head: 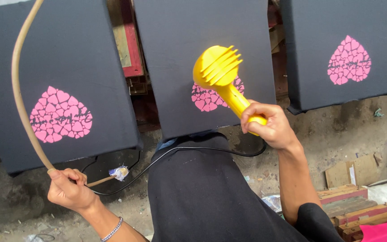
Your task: Using a heat gun to dry screen-printed designs on black t-shirts.
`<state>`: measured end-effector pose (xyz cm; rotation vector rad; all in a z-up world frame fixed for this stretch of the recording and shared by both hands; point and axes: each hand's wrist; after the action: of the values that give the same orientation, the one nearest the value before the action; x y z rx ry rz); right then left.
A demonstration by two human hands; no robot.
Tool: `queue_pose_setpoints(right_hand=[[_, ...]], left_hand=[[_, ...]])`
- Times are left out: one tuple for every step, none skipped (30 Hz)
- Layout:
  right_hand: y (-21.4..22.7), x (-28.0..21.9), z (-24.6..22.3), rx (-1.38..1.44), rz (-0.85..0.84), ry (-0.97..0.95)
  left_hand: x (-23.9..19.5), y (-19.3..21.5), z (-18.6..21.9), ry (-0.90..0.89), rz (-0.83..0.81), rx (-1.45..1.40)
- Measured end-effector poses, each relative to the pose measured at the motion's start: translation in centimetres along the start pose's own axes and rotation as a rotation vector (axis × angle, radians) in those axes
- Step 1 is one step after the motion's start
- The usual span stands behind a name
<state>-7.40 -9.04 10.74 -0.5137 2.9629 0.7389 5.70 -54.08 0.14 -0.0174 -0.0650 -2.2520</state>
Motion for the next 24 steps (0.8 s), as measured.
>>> queue_pose_setpoints(right_hand=[[0.0,0.0,0.0,0.001,-0.005,0.001],[0.0,0.0,-0.1,0.005,-0.025,-0.012],[0.0,0.1,-0.1,0.008,-0.045,-0.024],[0.3,-0.2,0.3,0.008,-0.048,-0.022],[0.6,-0.4,0.6,-0.014,-0.034,-0.016],[0.9,-0.7,1.0,-0.037,-0.017,-0.013],[1.5,-1.0,1.4,-0.038,-0.017,-0.013],[2.0,-1.4,1.8,-0.065,0.004,-0.053],[2.5,-1.8,2.3,-0.093,0.026,-0.093],[2.8,-2.2,2.8,-0.092,0.026,-0.095],[3.0,-2.6,3.3,-0.085,0.092,-0.129],[3.3,-3.2,3.8,-0.078,0.159,-0.164],[3.6,-3.5,3.5,-0.078,0.162,-0.168],[3.9,-3.8,3.3,-0.070,0.184,-0.199],[4.2,-4.2,3.0,-0.063,0.205,-0.229],[4.3,-4.5,3.1,-0.063,0.209,-0.232],[4.4,-4.9,3.2,-0.054,0.214,-0.237],[4.6,-5.1,3.2,-0.046,0.215,-0.239],[4.4,-5.2,3.2,-0.046,0.216,-0.238],[4.2,-5.2,3.2,-0.024,0.208,-0.235],[4.0,-5.3,3.1,-0.003,0.200,-0.231],[3.6,-5.0,3.0,-0.002,0.200,-0.231],[3.2,-4.7,2.9,-0.005,0.170,-0.191],[2.8,-4.4,2.8,-0.007,0.141,-0.149]], left_hand=[[-0.1,0.2,0.1,0.001,0.005,0.003],[-0.2,0.3,0.1,0.005,0.017,-0.001],[-0.3,0.3,0.1,0.009,0.029,-0.004],[-0.4,0.5,0.1,0.009,0.033,-0.004],[-0.5,0.6,0.1,0.013,0.040,-0.003],[-0.5,0.6,0.1,0.018,0.043,-0.003],[-0.5,0.7,-0.1,0.019,0.043,-0.003],[-0.5,0.8,-0.3,0.025,0.047,-0.011],[-0.5,0.9,-0.5,0.031,0.051,-0.019],[-0.4,0.8,-0.5,0.032,0.049,-0.018],[-0.3,0.6,-0.6,0.040,0.047,-0.040],[-0.2,0.5,-0.7,0.050,0.041,-0.063],[-0.2,0.2,-0.4,0.052,0.037,-0.062],[-0.1,-0.1,-0.1,0.043,0.031,-0.033],[-0.1,-0.4,0.2,0.034,0.026,-0.004],[0.0,-0.6,0.3,0.034,0.022,-0.004],[0.1,-0.8,0.4,0.027,0.010,0.000],[0.1,-1.0,0.5,0.017,0.004,0.005],[0.2,-1.2,0.5,0.016,0.004,0.004],[0.3,-1.3,0.6,0.009,-0.007,0.007],[0.3,-1.3,0.6,0.001,-0.017,0.010],[0.3,-1.4,0.7,0.001,-0.017,0.011],[0.3,-1.4,0.7,0.003,-0.016,0.002],[0.3,-1.4,0.7,0.004,-0.015,-0.008]])
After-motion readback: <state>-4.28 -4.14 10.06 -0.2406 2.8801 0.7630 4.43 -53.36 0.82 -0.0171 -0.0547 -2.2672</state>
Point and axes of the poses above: each hand's wrist, its own x-axis towards the middle knuckle, its own y-axis out of the back of the hand, z = x × y, and after that the axes turned 14 degrees about -x, right-handed
